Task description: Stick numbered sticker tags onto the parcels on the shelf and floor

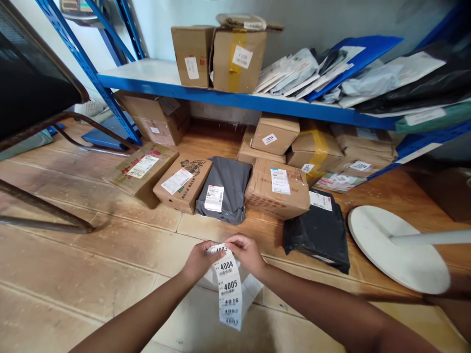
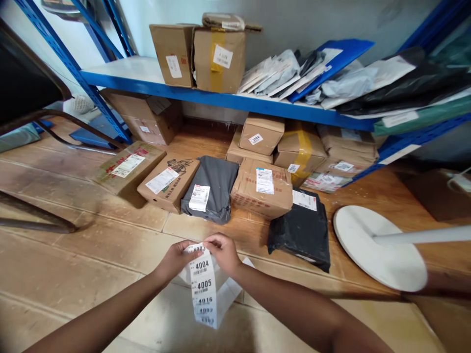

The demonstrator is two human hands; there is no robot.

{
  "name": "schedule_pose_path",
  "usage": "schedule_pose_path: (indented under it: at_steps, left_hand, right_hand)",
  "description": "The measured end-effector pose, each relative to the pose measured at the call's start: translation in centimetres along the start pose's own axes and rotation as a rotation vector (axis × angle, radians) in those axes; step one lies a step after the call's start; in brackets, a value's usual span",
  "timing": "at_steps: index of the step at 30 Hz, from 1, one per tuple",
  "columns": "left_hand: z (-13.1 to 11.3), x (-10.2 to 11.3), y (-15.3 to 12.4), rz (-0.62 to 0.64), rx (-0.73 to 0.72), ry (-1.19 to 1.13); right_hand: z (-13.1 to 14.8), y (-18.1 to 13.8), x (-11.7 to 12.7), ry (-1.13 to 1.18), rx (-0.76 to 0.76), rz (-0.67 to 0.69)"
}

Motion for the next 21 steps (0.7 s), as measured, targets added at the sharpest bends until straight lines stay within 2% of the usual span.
schedule_pose_path:
  at_steps: [3, 7, 10, 12, 16, 18, 21]
  left_hand:
    - [-0.4, 0.1, 0.0, 0.071, -0.043, 0.149]
    - [-0.2, 0.3, -1.0, 0.091, -0.089, 0.381]
    - [0.4, 0.2, -2.2, 0.147, -0.124, 0.493]
    - [0.6, 0.3, -2.9, 0.198, -0.184, 0.471]
    - [1.1, 1.0, -3.6, 0.191, -0.251, 0.388]
    - [1.4, 1.3, -3.5, 0.159, -0.223, 0.342]
    - [1.5, 1.3, -3.4, 0.137, -0.2, 0.285]
  right_hand:
    - [-1.0, 1.2, 2.5, -0.033, 0.074, -0.058]
    - [-1.7, 5.6, 7.9, -0.071, 0.148, -0.242]
    - [-1.7, 8.4, 10.2, -0.095, 0.147, -0.253]
    - [-2.0, 8.6, 9.8, -0.096, 0.139, -0.226]
    - [-4.5, 6.9, 5.7, -0.099, 0.1, -0.192]
    - [-6.2, 6.4, 3.9, -0.104, 0.088, -0.3]
    - [-8.4, 6.7, 2.4, -0.117, 0.079, -0.546]
Point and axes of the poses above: each hand's wrist, its own y-axis towards the middle knuckle, its own x-axis out of the back of the hand, z = x × y, the point moved 4 cm from there along y, towards the middle knuckle, and after that the axes turned 8 degrees about y, right-handed, at the moved point
